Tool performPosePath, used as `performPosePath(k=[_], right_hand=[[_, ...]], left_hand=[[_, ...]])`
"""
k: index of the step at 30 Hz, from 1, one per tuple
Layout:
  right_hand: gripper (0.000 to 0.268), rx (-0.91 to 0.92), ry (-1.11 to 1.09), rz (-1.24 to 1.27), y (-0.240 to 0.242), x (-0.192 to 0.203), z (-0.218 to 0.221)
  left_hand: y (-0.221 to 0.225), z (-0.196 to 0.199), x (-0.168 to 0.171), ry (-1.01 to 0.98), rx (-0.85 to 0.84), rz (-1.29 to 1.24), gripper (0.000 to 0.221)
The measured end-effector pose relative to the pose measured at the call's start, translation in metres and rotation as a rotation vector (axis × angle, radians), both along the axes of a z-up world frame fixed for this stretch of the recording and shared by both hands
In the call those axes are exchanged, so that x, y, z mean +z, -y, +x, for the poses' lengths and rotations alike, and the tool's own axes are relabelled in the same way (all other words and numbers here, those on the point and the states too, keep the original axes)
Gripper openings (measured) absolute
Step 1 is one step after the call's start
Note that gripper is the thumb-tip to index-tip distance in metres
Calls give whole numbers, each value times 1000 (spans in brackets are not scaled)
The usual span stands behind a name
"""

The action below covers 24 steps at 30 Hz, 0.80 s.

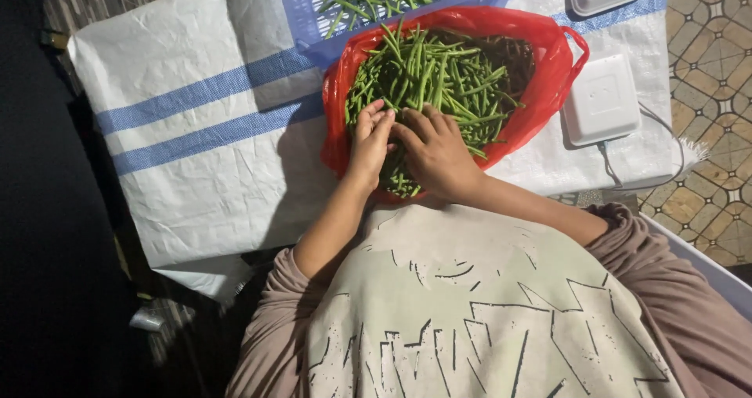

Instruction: A person is manually sorting green beans from a red plastic bag into a blue plastic crate on a cloth-covered surface.

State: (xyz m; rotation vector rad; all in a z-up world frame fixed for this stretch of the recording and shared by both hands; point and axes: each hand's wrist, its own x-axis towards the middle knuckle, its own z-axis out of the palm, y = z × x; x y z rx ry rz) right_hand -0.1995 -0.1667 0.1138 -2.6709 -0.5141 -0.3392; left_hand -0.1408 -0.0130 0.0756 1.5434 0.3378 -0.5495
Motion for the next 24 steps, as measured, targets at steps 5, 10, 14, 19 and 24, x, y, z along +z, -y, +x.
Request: performPosePath(k=[5,10,14,19,24], right_hand=[[55,22,47,181,41,-17,31],[36,-486,-354,446,81,-5,63],[79,-417,-574,198,72,-28,59],[82,-267,-366,95,35,-34,39],[58,-177,-263,164,1,-6,19]], left_hand=[[-4,-1,-2,20,18,-38,59],[-4,-3,30,-41,-1,70,56],[-10,-10,0,14,18,14,50],[-10,-13,-1,37,45,-92,61],[-1,-12,37,-43,121,-116,88]])
